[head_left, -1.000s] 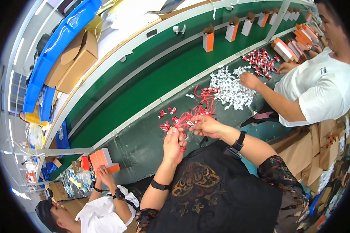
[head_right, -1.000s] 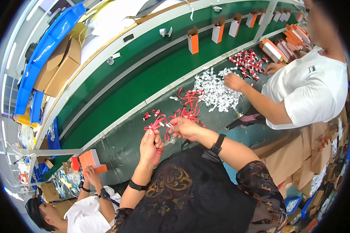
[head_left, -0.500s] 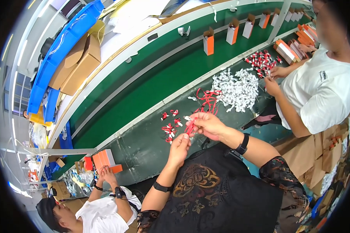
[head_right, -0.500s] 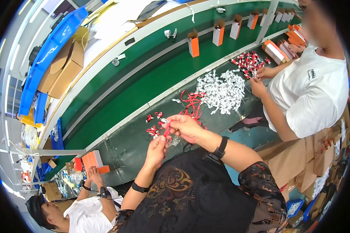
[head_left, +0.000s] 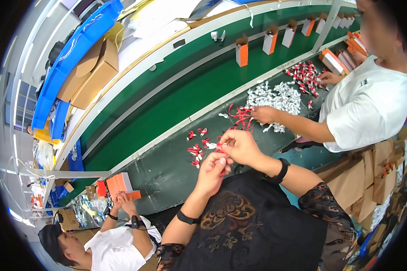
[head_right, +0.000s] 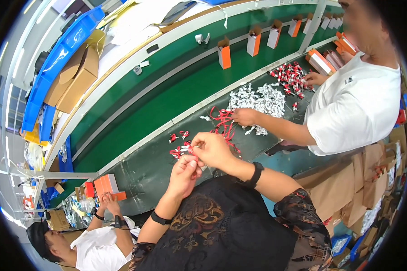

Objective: The person picks up red lanyards from the table and floor, gathers them into a bundle, and ties them together with a white string. They then walk to a box, pick up another bundle of red lanyards, and untie the white string holding it together.

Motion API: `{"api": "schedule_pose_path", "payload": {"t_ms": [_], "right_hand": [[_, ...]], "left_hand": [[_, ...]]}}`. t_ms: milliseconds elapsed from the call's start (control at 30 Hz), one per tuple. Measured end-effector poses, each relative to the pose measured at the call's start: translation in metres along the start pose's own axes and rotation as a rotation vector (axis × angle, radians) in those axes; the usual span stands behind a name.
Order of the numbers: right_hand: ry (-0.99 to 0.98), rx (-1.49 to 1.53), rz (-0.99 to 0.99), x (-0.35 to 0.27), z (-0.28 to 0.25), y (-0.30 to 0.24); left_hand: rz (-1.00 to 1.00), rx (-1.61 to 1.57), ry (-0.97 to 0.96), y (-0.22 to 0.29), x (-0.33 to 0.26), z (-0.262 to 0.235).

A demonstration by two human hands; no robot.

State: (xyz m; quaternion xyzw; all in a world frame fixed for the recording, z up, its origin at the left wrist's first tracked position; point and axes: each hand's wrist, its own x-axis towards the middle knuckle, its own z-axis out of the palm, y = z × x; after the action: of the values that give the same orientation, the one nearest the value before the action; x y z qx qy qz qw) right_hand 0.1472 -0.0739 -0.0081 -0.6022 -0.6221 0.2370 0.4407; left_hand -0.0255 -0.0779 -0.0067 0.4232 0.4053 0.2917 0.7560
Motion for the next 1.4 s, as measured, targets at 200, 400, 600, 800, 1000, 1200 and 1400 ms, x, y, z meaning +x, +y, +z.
{"api": "schedule_pose_path", "payload": {"t_ms": [200,400,600,800,1000,1200,1400], "right_hand": [[-0.846,1.159,0.428,0.003,-0.018,0.007],[-0.566,-0.197,-0.024,-0.008,-0.009,-0.012],[-0.113,0.532,0.373,-0.008,0.028,0.01],[-0.219,1.188,0.686,-0.013,0.04,0.029],[-0.201,1.015,0.532,-0.006,0.041,0.03],[-0.563,1.353,1.215,-0.004,0.04,0.066],[-0.595,1.317,1.262,-0.013,0.033,0.098]], "left_hand": [[-0.184,-0.437,-0.196,0.008,0.004,-0.023],[0.118,0.683,0.013,-0.01,-0.001,-0.025],[-0.106,-0.46,0.183,-0.014,0.009,-0.022],[-0.38,-0.762,0.059,-0.021,0.011,-0.04],[-0.323,-0.757,0.054,-0.037,0.021,-0.036],[0.349,0.414,0.159,-0.055,0.041,-0.039],[0.468,0.865,0.075,-0.045,0.068,-0.033]]}}
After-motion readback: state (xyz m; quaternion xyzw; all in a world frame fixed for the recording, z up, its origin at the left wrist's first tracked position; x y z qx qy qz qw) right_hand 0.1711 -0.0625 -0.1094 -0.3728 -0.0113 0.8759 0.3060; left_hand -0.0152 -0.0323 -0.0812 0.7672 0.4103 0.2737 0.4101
